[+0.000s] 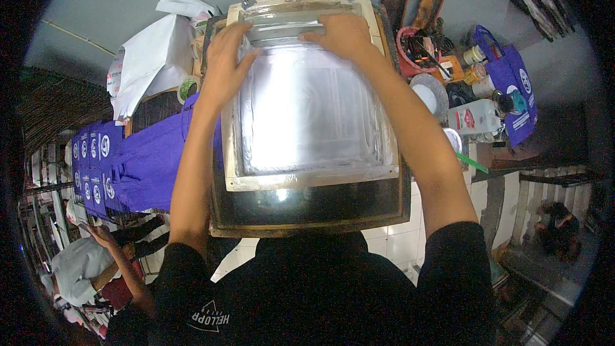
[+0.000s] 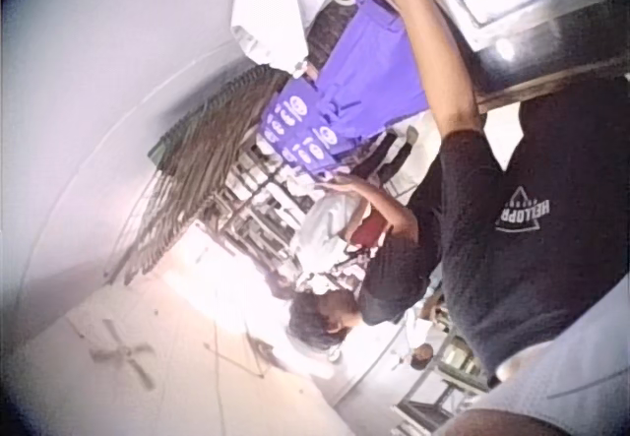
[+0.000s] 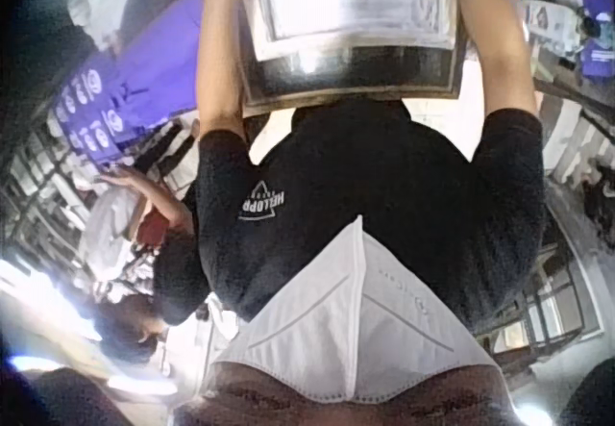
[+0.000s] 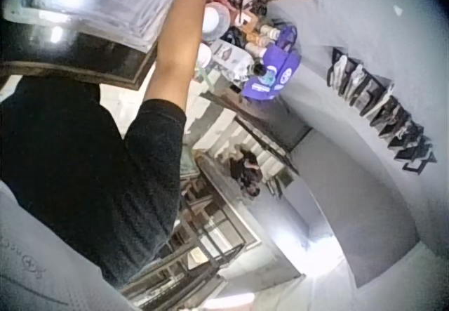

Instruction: The person performs screen printing on purple tote bags by placing each bag on the printing station, lowering the screen, applying white ink with a squeegee, and then removing the bag to stack it with others.

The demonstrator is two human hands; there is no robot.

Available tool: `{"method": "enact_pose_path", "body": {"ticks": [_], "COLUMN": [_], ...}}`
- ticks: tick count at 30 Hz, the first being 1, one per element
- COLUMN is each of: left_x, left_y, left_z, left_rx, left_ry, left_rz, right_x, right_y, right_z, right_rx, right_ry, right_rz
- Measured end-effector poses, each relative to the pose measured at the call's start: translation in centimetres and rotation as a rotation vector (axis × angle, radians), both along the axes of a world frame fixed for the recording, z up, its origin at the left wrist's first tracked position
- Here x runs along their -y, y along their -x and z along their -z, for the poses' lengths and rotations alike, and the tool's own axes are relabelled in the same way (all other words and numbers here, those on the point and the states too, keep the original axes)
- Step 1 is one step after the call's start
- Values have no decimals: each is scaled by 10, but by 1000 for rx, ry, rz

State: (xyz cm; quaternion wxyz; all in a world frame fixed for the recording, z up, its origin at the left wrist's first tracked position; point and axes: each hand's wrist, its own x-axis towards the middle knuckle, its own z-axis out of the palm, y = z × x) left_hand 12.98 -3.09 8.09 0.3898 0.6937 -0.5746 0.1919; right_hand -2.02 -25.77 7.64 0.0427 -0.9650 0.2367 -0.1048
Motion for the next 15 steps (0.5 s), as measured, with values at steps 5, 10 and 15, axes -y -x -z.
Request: {"method": "enact_pose_path", "body": {"ticks": [5,10,15], "left_x": [23,2,-28], "left_y": [-16,5,37], "left_z": [9,12,9], "left_rx": [-157,-228,-202], "left_ry": [-366,-380,-380], "left_rz": [-36,-38,-44], "right_x": [-24,-43,-67], "right_y": [23,44,71], "right_z": [-1,3,4], "right_rx": [-4,23,-28], "right_ry": [38,39,4], "right_rz": [13,-8,-18]}}
